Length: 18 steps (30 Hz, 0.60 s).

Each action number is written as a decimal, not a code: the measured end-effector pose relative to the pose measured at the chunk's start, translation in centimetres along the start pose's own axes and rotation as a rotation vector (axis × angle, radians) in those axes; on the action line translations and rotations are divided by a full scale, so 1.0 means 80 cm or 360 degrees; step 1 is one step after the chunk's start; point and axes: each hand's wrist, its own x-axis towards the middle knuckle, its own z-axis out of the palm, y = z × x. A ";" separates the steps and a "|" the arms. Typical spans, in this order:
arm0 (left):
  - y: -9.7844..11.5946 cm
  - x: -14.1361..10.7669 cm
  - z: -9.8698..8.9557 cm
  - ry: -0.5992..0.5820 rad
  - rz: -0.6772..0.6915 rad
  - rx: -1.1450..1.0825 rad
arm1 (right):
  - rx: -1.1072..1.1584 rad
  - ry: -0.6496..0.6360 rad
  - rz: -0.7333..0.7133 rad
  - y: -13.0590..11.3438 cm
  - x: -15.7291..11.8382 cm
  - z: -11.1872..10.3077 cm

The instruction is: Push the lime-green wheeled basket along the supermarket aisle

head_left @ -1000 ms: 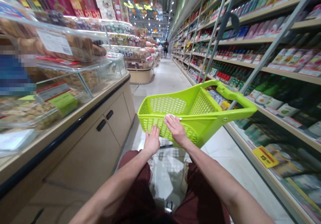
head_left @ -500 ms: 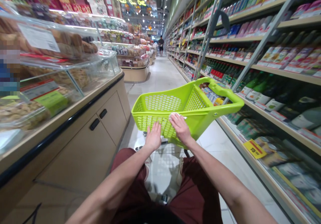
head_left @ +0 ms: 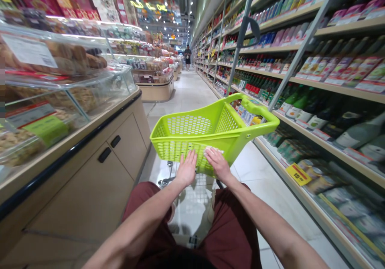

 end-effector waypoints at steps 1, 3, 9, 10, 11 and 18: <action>0.003 0.004 -0.003 0.0022 0.0006 -0.0002 | -0.0017 0.0053 0.0046 0.006 0.008 -0.009; 0.008 0.010 -0.006 0.0043 0.0037 0.0000 | -0.0044 0.0074 0.0072 0.015 0.014 -0.014; 0.023 0.003 0.001 0.0014 0.0169 0.0016 | -0.0055 -0.0161 0.0011 -0.003 -0.044 0.034; 0.024 0.002 0.003 0.0006 0.0193 0.0014 | -0.0055 -0.0193 0.0027 -0.007 -0.053 0.038; 0.025 0.001 0.003 -0.0001 0.0212 0.0011 | -0.0048 -0.0214 0.0040 -0.009 -0.059 0.037; 0.032 0.020 -0.016 0.0068 0.0251 -0.0061 | -0.0072 0.0329 0.0285 0.029 -0.008 -0.050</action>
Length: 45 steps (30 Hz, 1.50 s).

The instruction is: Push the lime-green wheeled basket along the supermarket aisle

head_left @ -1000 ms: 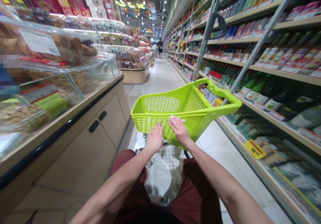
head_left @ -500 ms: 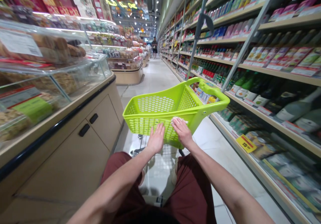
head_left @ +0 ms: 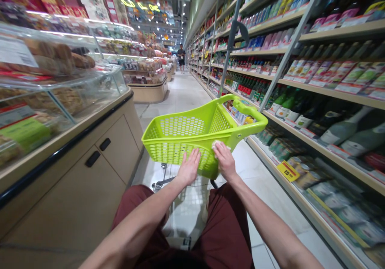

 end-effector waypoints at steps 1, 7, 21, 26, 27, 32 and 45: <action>0.001 0.004 -0.003 0.0009 -0.0002 -0.0005 | -0.0028 0.0080 0.0036 0.005 0.011 -0.006; 0.010 0.013 -0.004 0.0102 0.0080 0.0018 | -0.0036 -0.0111 -0.0040 0.004 -0.016 0.019; -0.024 0.006 -0.011 0.0171 -0.0008 0.0174 | -0.0035 0.0190 0.0003 -0.011 0.061 0.001; -0.045 -0.010 -0.008 0.0182 -0.0075 0.0178 | -0.0034 -0.0175 -0.0155 -0.048 0.022 0.058; -0.051 -0.014 -0.007 0.0184 -0.0090 0.0181 | -0.0022 -0.0255 -0.0206 -0.056 0.016 0.064; -0.085 -0.033 -0.003 0.0219 -0.0184 0.0199 | 0.0054 -0.0180 -0.0179 -0.078 0.051 0.061; -0.152 -0.078 -0.001 0.0170 -0.0386 0.0263 | 0.0125 -0.0517 -0.0492 -0.136 0.036 0.147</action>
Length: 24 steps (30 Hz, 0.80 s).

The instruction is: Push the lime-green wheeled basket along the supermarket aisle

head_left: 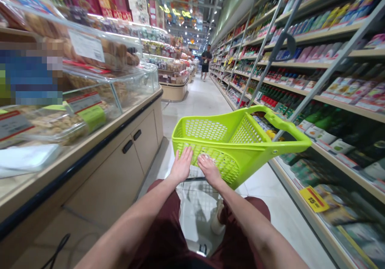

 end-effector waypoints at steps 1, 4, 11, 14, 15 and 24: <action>-0.006 -0.001 0.001 0.0002 -0.0022 0.0006 | 0.0016 0.0005 -0.0021 -0.003 0.005 -0.002; -0.020 -0.001 0.003 -0.0003 -0.0094 0.0019 | 0.0040 0.0143 -0.0006 -0.005 0.040 -0.021; -0.031 -0.007 0.003 -0.0106 -0.0168 0.0015 | 0.0006 0.0160 -0.0073 -0.010 0.084 0.001; -0.044 -0.016 0.002 -0.0126 -0.0187 0.0022 | -0.0004 0.0023 -0.0129 -0.024 0.067 0.032; -0.050 -0.019 0.003 -0.0129 -0.0204 0.0021 | -0.0003 -0.0022 -0.0155 -0.029 0.064 0.038; -0.091 -0.029 0.014 -0.0068 -0.0410 0.0042 | 0.0116 0.0072 -0.0208 -0.051 0.152 0.020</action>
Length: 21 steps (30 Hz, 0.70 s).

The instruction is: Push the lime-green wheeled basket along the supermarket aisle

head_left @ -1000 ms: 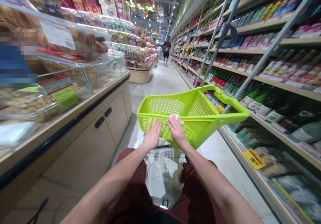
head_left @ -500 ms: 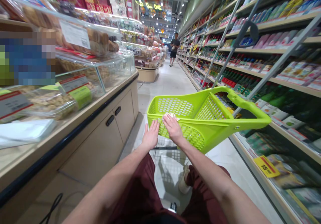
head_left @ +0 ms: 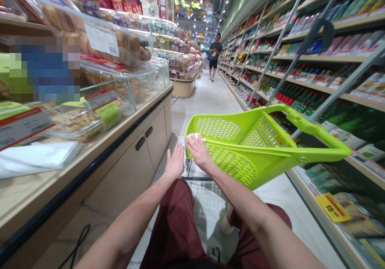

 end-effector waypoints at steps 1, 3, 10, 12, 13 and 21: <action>0.000 0.000 -0.001 -0.0009 0.0002 -0.0002 | -0.0007 -0.0019 -0.0016 0.001 0.002 0.005; 0.001 -0.001 -0.004 -0.0041 0.0022 -0.0006 | -0.0018 -0.0071 -0.0067 0.002 -0.006 0.020; -0.002 -0.007 -0.004 -0.0071 0.0027 0.0013 | -0.0026 -0.0205 -0.0126 -0.014 -0.050 0.045; -0.004 -0.002 -0.007 -0.0035 0.0017 0.0017 | -0.0029 -0.0122 -0.0120 -0.016 -0.035 0.026; -0.004 0.001 -0.010 -0.0013 0.0008 0.0019 | -0.0034 -0.0076 -0.0105 -0.015 -0.024 0.015; 0.029 0.031 -0.045 0.0145 0.0050 0.0018 | -0.0236 -0.0171 0.0286 0.021 0.002 -0.052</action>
